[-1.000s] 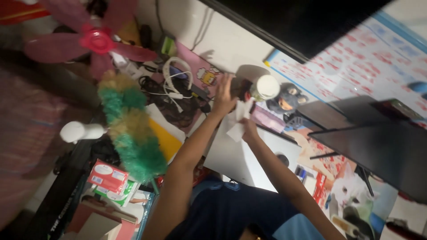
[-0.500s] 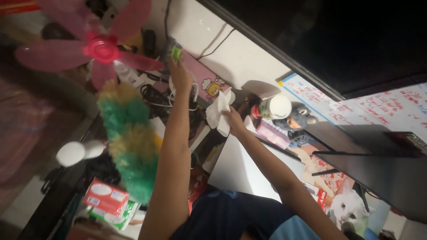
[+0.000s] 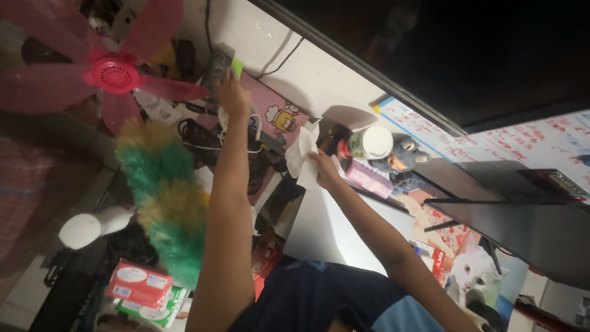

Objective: Dusting and cleaning various electronics and items on a desk using a duster and wet wipes.

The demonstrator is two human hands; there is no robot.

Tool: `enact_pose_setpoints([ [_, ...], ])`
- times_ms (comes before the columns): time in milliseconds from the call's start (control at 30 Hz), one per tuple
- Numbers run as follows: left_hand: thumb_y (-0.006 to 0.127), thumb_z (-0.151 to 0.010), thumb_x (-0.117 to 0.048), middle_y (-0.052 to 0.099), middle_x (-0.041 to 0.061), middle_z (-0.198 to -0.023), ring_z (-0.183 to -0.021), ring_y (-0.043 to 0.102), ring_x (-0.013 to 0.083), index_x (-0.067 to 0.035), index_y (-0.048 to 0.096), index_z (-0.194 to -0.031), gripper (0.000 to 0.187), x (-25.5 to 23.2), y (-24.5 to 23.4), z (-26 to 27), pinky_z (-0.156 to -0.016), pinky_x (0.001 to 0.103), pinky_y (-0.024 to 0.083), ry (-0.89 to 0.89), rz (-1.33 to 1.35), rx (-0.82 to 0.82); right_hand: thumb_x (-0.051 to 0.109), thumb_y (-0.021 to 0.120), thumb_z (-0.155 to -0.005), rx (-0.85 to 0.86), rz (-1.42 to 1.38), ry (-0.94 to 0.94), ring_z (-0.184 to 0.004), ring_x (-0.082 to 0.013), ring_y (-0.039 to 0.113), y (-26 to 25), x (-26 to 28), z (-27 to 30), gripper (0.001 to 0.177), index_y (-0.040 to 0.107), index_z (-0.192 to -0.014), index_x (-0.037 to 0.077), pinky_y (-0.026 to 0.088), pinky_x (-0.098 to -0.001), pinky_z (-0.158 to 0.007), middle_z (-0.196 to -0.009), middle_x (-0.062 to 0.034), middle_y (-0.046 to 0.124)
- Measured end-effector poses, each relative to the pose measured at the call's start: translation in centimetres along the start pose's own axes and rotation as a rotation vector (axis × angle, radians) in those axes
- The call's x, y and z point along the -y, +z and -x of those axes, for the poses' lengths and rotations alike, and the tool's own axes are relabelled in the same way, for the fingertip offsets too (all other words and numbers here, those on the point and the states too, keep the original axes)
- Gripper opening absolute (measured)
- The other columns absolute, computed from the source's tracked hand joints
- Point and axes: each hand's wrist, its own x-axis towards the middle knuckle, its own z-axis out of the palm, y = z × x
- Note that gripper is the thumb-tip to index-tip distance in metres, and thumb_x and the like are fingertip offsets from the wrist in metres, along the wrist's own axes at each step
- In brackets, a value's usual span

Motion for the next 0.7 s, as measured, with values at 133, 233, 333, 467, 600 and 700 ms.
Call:
enact_pose_setpoints([
  [133, 0.064, -0.088, -0.005, 0.063, 0.02, -0.134, -0.12, 0.059, 0.0397, 0.007, 0.067, -0.129, 0.043, -2.9, -4.7, 0.4, -0.105, 0.048, 0.044, 0.095, 0.089, -0.107, 0.01, 0.05, -0.096, 0.091, -0.174, -0.001, -0.117, -0.0293, 0.064, -0.6, -0.6, -0.1, 0.053, 0.045, -0.148, 0.005, 0.051, -0.0452, -0.105, -0.129, -0.0135, 0.062],
  [233, 0.061, -0.101, -0.008, 0.066, 0.016, -0.135, -0.124, 0.064, 0.034, -0.001, 0.068, -0.132, 0.032, -5.5, -9.6, 2.4, -0.107, 0.043, 0.05, 0.085, 0.324, -0.207, 0.012, 0.047, -0.097, 0.146, -0.282, -0.002, -0.125, -0.031, 0.06, 0.6, 0.2, 1.7, 0.052, 0.043, -0.148, 0.004, 0.044, -0.0464, -0.112, -0.137, -0.014, 0.06],
  [333, 0.063, -0.105, -0.009, 0.067, 0.018, -0.132, -0.12, 0.067, 0.0344, -0.005, 0.069, -0.13, 0.026, -8.6, -15.9, 7.2, -0.105, 0.042, 0.052, 0.006, 0.409, -0.232, 0.012, 0.047, -0.099, 0.219, -0.419, 0.024, -0.131, -0.0341, 0.056, 1.5, 0.2, 3.3, 0.052, 0.042, -0.148, 0.0, 0.041, -0.0481, -0.115, -0.142, -0.0176, 0.056],
  [467, 0.064, -0.099, -0.005, 0.069, 0.016, -0.128, -0.117, 0.067, 0.0345, -0.007, 0.07, -0.126, 0.029, -13.2, -21.5, 16.9, -0.1, 0.041, 0.055, 0.045, 0.515, -0.239, 0.018, 0.045, -0.104, 0.391, -0.396, -0.397, -0.134, -0.0298, 0.051, 3.5, 0.2, 6.7, 0.049, 0.04, -0.15, -0.001, 0.038, -0.0447, -0.117, -0.147, -0.0167, 0.051],
  [600, 0.066, -0.093, 0.0, 0.07, 0.013, -0.121, -0.109, 0.069, 0.0311, -0.006, 0.072, -0.123, 0.031, -18.8, -25.1, 25.4, -0.091, 0.038, 0.055, 0.103, 0.637, -0.11, 0.025, 0.035, -0.117, -0.014, 0.651, -1.283, -0.136, -0.0324, 0.048, 3.0, -0.5, 11.5, 0.045, 0.041, -0.15, -0.006, 0.036, -0.0445, -0.115, -0.148, -0.0219, 0.049],
  [700, 0.065, -0.095, 0.001, 0.072, 0.009, -0.117, -0.101, 0.073, 0.0253, -0.007, 0.073, -0.122, 0.029, -21.3, -27.6, 28.8, -0.083, 0.032, 0.057, 0.094, 0.757, -0.034, 0.032, 0.032, -0.118, 0.137, 0.294, -1.015, -0.106, -0.0225, 0.058, 0.7, -0.8, 14.0, 0.044, 0.056, -0.135, -0.002, 0.049, -0.0392, -0.094, -0.121, -0.0134, 0.064],
])
